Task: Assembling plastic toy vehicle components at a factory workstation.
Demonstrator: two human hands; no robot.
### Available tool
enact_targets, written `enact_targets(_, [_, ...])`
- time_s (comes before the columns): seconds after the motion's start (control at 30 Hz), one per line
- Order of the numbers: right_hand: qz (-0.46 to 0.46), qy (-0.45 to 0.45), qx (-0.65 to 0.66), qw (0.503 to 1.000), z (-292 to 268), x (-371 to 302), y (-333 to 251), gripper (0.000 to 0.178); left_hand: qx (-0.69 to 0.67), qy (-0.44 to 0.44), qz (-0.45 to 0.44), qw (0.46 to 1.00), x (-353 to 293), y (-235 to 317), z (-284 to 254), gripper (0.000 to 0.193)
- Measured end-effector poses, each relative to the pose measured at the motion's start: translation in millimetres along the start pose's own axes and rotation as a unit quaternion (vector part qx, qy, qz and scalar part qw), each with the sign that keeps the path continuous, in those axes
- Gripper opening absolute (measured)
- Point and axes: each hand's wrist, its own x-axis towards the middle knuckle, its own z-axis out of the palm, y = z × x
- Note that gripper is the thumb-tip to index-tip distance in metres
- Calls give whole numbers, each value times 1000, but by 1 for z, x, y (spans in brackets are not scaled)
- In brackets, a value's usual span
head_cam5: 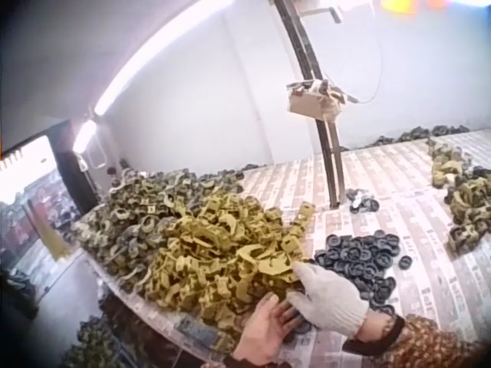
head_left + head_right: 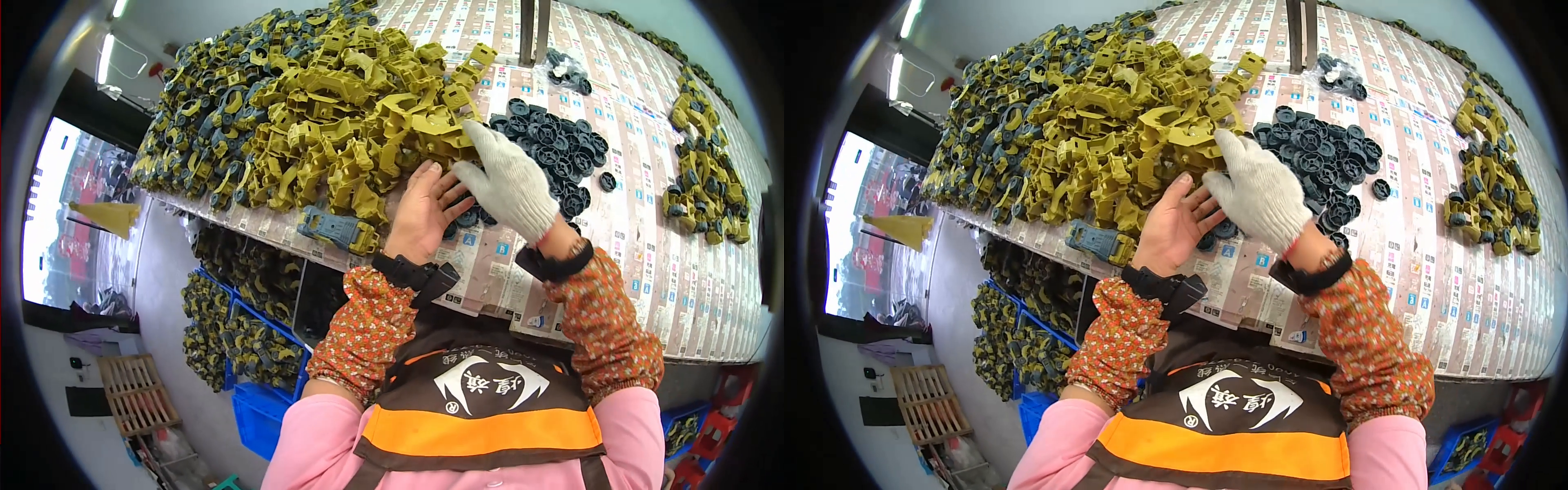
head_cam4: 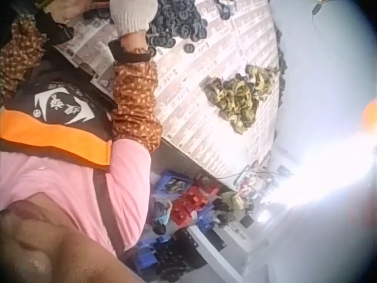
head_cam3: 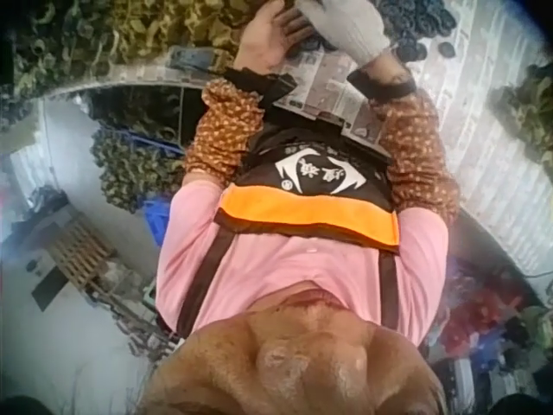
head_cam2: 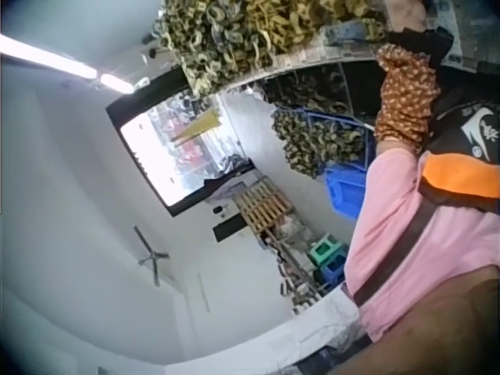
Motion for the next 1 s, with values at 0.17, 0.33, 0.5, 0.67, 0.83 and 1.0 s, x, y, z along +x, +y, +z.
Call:
enact_targets(0.17, [81, 42, 204, 975, 12, -9, 7, 28, 30, -59, -26, 997, -24, 10, 6, 49])
enact_targets(0.33, [-230, 32, -97, 968, -34, -57, -32, 27, 18, -113, -51, 992, -49, 10, 14, 55])
enact_targets(0.5, [-332, -15, -186, 925, -40, -128, -33, 32, -3, -92, -76, 993, -50, -18, 11, 46])
enact_targets(0.67, [-228, -57, -50, 971, -72, -152, -22, 33, -120, -125, -202, 964, -37, -41, -8, 41])
enact_targets(0.83, [110, 118, 30, 986, -92, -162, 20, 24, -82, -204, -236, 946, -29, -43, 37, 47])
enact_targets(1.0, [210, 42, -72, 974, -91, -155, 73, 22, 85, -180, -140, 970, -43, -46, 55, 49])
